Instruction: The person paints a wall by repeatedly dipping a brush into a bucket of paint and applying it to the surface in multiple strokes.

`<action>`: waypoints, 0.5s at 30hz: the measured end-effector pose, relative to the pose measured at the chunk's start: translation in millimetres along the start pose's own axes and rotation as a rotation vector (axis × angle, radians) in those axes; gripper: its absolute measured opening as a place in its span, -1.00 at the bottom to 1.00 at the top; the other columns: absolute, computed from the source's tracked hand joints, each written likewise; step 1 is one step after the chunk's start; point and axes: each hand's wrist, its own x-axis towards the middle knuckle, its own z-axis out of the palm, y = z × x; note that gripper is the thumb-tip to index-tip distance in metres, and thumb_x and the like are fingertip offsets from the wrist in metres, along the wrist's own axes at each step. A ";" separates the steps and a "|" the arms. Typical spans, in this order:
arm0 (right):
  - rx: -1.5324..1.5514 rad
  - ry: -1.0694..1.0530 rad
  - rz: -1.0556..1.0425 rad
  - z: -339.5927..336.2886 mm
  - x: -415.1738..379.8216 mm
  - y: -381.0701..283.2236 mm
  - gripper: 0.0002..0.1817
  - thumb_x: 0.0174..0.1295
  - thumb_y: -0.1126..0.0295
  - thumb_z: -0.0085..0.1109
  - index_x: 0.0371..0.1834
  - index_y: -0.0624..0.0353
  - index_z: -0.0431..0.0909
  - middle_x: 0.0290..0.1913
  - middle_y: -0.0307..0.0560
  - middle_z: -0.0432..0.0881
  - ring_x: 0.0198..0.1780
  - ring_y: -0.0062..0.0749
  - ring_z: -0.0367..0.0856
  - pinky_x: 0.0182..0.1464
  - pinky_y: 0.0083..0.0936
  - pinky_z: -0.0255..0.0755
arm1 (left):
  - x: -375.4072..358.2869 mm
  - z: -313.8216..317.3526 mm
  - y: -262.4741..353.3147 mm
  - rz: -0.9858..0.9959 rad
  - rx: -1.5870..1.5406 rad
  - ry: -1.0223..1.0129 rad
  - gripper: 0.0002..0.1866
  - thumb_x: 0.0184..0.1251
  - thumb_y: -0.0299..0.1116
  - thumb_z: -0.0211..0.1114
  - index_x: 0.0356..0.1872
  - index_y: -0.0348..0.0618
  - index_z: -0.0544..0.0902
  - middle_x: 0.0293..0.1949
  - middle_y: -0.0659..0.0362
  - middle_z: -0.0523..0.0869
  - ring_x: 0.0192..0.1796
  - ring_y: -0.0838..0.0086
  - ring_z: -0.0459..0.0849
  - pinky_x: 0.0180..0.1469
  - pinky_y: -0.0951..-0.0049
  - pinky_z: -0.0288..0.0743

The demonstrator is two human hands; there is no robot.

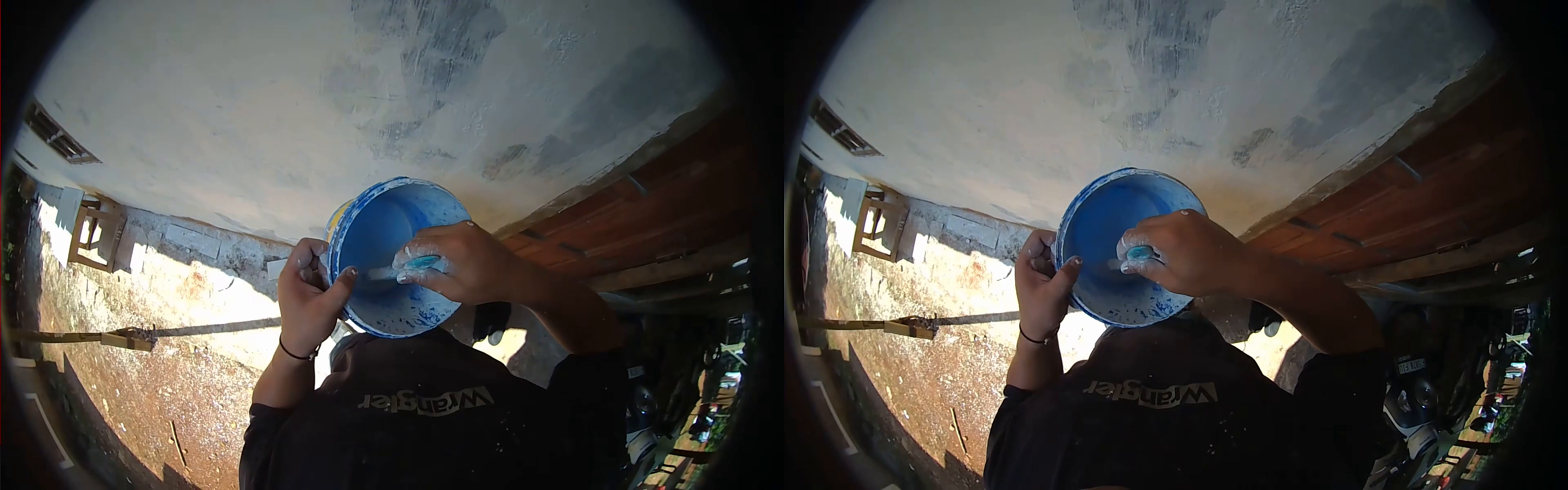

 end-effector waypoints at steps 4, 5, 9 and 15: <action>0.001 -0.031 -0.001 3.7 6.8 5.4 -0.70 0.07 0.36 0.20 -0.15 0.27 0.55 -0.21 0.06 0.62 -0.19 -0.12 0.62 -0.10 -0.35 0.47 | 1.7 -1.9 -0.8 -0.009 -0.006 0.020 -0.73 0.06 -0.66 0.22 -0.22 -0.32 0.37 -0.36 0.16 0.59 -0.37 0.67 0.54 -0.34 0.70 0.41; -0.001 -0.034 0.002 3.7 8.1 7.1 -0.70 0.07 0.36 0.20 -0.15 0.27 0.55 -0.21 0.07 0.62 -0.19 -0.11 0.62 -0.10 -0.35 0.47 | 2.9 -1.9 -2.1 -0.004 -0.009 0.025 -0.73 0.06 -0.66 0.22 -0.22 -0.32 0.37 -0.35 0.15 0.59 -0.36 0.67 0.54 -0.33 0.69 0.42; 0.008 -0.036 0.013 8.0 12.8 14.0 -0.70 0.07 0.35 0.21 -0.15 0.27 0.55 -0.22 0.08 0.62 -0.19 -0.11 0.62 -0.10 -0.36 0.48 | 6.1 -2.6 -2.9 -0.005 -0.004 0.038 -0.72 0.06 -0.67 0.23 -0.21 -0.33 0.37 -0.33 0.14 0.59 -0.34 0.66 0.55 -0.31 0.69 0.42; 0.024 -0.024 0.014 7.0 17.9 20.8 -0.69 0.06 0.33 0.23 -0.17 0.28 0.55 -0.21 0.09 0.62 -0.20 -0.11 0.63 -0.10 -0.35 0.47 | 11.9 -4.6 -4.2 -0.004 -0.024 0.039 -0.72 0.06 -0.66 0.22 -0.21 -0.33 0.36 -0.35 0.13 0.60 -0.36 0.67 0.55 -0.33 0.70 0.42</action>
